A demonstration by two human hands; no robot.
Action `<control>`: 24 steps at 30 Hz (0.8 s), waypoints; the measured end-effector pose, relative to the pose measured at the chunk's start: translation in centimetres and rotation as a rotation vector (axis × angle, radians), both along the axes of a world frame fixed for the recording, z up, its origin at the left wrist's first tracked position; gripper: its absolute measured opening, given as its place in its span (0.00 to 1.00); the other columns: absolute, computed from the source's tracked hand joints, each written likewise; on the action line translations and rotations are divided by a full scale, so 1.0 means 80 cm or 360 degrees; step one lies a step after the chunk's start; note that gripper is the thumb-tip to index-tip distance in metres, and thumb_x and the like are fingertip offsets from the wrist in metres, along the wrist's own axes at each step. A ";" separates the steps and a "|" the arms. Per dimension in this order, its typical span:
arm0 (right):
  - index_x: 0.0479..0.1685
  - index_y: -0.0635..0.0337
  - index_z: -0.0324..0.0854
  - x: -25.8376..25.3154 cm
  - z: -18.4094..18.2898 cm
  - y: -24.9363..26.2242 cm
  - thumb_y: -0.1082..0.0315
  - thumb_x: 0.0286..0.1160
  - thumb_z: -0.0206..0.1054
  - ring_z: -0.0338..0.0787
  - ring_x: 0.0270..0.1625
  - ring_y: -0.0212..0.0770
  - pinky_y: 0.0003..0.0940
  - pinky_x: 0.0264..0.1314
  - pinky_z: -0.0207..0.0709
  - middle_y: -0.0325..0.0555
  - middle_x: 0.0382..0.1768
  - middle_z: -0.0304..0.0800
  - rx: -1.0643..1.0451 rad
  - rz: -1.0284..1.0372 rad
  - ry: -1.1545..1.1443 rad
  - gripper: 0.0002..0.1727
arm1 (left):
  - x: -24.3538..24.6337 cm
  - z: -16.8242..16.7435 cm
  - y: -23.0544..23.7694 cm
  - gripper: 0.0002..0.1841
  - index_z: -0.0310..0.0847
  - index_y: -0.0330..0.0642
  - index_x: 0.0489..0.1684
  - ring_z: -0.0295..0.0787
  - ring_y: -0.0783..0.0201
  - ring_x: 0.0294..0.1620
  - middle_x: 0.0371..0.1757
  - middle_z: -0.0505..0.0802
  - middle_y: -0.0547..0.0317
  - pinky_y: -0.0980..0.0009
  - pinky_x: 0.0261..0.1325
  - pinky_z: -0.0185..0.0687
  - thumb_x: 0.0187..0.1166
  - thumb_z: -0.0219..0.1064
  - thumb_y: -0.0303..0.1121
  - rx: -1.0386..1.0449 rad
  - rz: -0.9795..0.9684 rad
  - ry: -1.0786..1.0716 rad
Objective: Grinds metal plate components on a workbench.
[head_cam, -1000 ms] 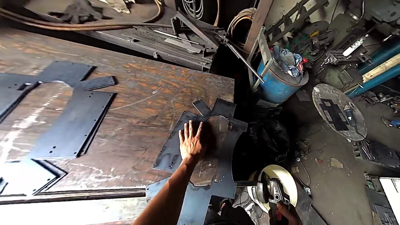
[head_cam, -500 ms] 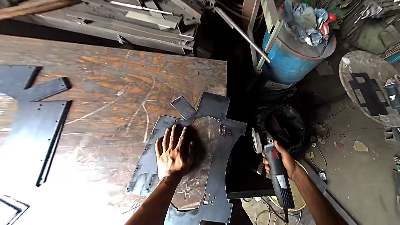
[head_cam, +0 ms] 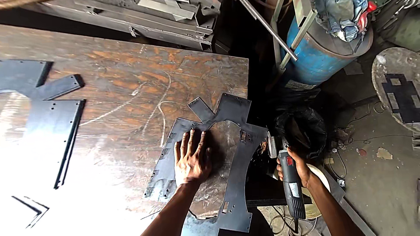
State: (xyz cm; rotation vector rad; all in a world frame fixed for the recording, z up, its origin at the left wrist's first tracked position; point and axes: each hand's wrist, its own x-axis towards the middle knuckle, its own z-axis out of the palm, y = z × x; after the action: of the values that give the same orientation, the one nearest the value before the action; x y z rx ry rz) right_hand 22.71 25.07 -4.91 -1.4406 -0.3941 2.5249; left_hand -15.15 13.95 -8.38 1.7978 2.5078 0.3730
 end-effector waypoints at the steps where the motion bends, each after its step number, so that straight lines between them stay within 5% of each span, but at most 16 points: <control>1: 0.50 0.61 0.76 -0.002 0.001 -0.011 0.31 0.85 0.39 0.89 0.28 0.45 0.42 0.35 0.89 0.49 0.29 0.84 -0.0016 -0.0023 -0.0025 0.39 | 0.000 -0.001 0.000 0.35 0.61 0.64 0.92 0.45 0.51 0.97 0.95 0.60 0.57 0.40 0.94 0.36 0.85 0.35 0.60 0.0002 -0.0005 -0.0003; 4: 0.52 0.62 0.75 -0.005 0.005 -0.047 0.33 0.85 0.40 0.89 0.28 0.45 0.42 0.35 0.90 0.50 0.30 0.84 -0.0019 -0.0090 -0.0028 0.38 | -0.001 0.000 -0.001 0.35 0.59 0.66 0.93 0.45 0.51 0.97 0.96 0.59 0.57 0.40 0.94 0.37 0.85 0.35 0.61 -0.0008 -0.0011 0.0000; 8: 0.52 0.63 0.76 -0.008 0.015 -0.086 0.29 0.72 0.57 0.91 0.29 0.46 0.42 0.35 0.91 0.51 0.31 0.86 -0.0010 -0.0246 0.0120 0.39 | -0.002 -0.002 -0.002 0.36 0.60 0.65 0.93 0.45 0.51 0.97 0.96 0.59 0.57 0.40 0.94 0.37 0.84 0.34 0.62 -0.0001 0.0000 0.0018; 11: 0.49 0.63 0.78 -0.017 0.013 -0.088 0.25 0.67 0.61 0.90 0.29 0.46 0.44 0.35 0.90 0.50 0.30 0.85 -0.0030 -0.0432 0.0185 0.43 | -0.002 -0.003 -0.003 0.36 0.60 0.66 0.93 0.45 0.51 0.97 0.96 0.59 0.58 0.41 0.94 0.36 0.84 0.34 0.63 0.0001 0.0004 0.0021; 16: 0.49 0.64 0.76 -0.034 0.005 -0.062 0.24 0.75 0.48 0.89 0.27 0.47 0.46 0.34 0.90 0.51 0.28 0.85 0.0042 -0.0530 0.0126 0.44 | -0.003 -0.002 0.000 0.37 0.59 0.65 0.93 0.44 0.51 0.97 0.96 0.58 0.58 0.41 0.94 0.35 0.83 0.34 0.64 -0.0017 0.0028 0.0003; 24: 0.48 0.64 0.77 -0.037 0.004 -0.055 0.28 0.82 0.40 0.89 0.27 0.47 0.43 0.33 0.89 0.51 0.28 0.84 0.0030 -0.0353 -0.0012 0.43 | -0.001 -0.001 0.000 0.36 0.58 0.66 0.93 0.43 0.52 0.98 0.97 0.57 0.58 0.41 0.94 0.34 0.84 0.35 0.62 -0.0035 0.0018 -0.0029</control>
State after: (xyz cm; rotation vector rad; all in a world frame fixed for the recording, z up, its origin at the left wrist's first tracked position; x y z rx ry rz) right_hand 19.72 20.70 -4.59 -1.4032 -0.2430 2.3348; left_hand -15.20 13.93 -8.48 1.7651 2.5008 0.3591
